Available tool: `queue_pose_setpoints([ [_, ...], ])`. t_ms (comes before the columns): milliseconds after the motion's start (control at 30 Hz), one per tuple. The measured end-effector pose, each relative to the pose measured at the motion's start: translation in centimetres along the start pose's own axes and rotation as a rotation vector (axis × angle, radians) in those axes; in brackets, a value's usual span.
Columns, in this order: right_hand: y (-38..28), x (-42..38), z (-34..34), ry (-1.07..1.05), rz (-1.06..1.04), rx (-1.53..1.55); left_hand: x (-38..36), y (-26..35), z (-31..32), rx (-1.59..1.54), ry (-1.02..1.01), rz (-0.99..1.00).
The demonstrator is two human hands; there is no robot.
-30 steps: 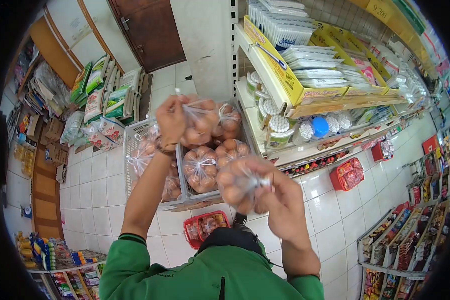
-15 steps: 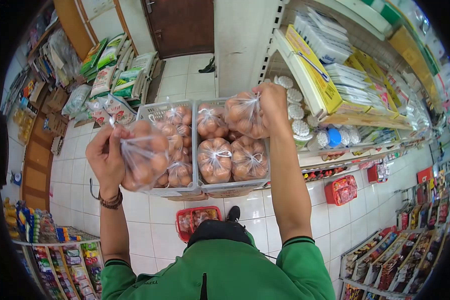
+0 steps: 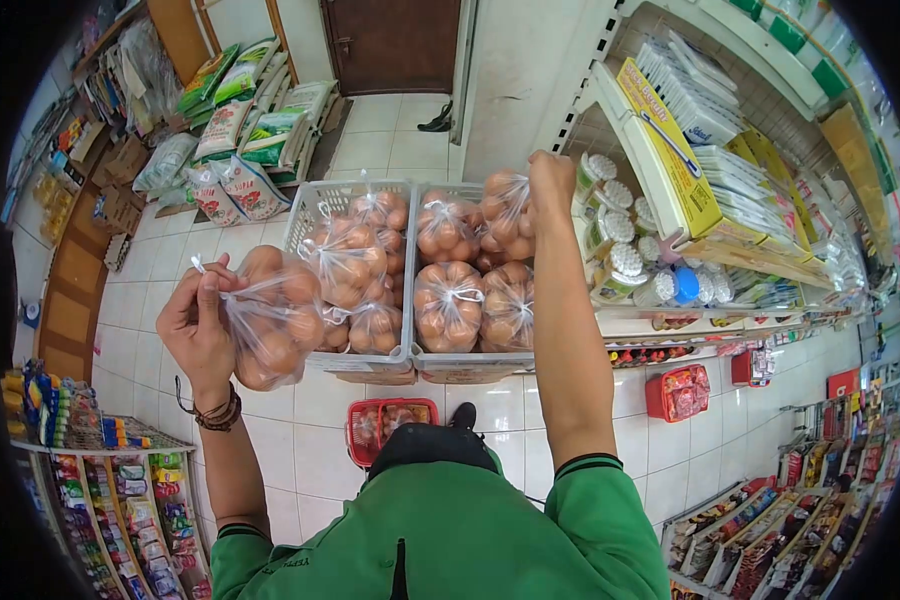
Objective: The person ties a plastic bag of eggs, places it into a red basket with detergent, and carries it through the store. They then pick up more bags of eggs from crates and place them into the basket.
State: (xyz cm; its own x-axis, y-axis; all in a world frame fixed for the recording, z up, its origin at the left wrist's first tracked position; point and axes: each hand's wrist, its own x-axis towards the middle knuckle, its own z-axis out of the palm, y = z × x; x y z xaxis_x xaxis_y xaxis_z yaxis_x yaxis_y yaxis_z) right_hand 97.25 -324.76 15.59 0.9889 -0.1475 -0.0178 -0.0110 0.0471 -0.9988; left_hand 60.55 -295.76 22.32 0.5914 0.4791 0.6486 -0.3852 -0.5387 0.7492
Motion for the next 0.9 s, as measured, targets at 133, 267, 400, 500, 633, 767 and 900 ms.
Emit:
queue_pose_setpoints([
  [133,-0.8,-2.2,0.6,0.046,-0.021,-0.056,0.1,-0.2,0.1,-0.006,0.007,0.01],
  [267,1.5,-0.4,-0.5,-0.115,-0.046,-0.332,0.0,0.1,0.7,-0.019,-0.033,0.034],
  [400,4.3,2.6,-1.8,-0.176,-0.097,-0.738,-0.3,0.5,1.9,-0.068,-0.023,0.008],
  [500,4.2,1.1,-2.4,-0.269,-0.163,-0.909,-0.5,0.5,2.8,-0.082,-0.047,0.003],
  [633,3.7,-2.3,-2.3,-0.263,-0.385,-1.122,-0.7,0.5,4.5,-0.104,-0.078,-0.014],
  [767,2.5,-5.1,-1.5,-0.165,-0.331,-1.215,-1.3,0.0,7.0,-0.127,-0.077,-0.022],
  [900,3.0,-6.0,-1.5,-0.11,-0.331,-1.282,-2.2,-0.2,10.9,-0.168,-0.066,-0.072],
])
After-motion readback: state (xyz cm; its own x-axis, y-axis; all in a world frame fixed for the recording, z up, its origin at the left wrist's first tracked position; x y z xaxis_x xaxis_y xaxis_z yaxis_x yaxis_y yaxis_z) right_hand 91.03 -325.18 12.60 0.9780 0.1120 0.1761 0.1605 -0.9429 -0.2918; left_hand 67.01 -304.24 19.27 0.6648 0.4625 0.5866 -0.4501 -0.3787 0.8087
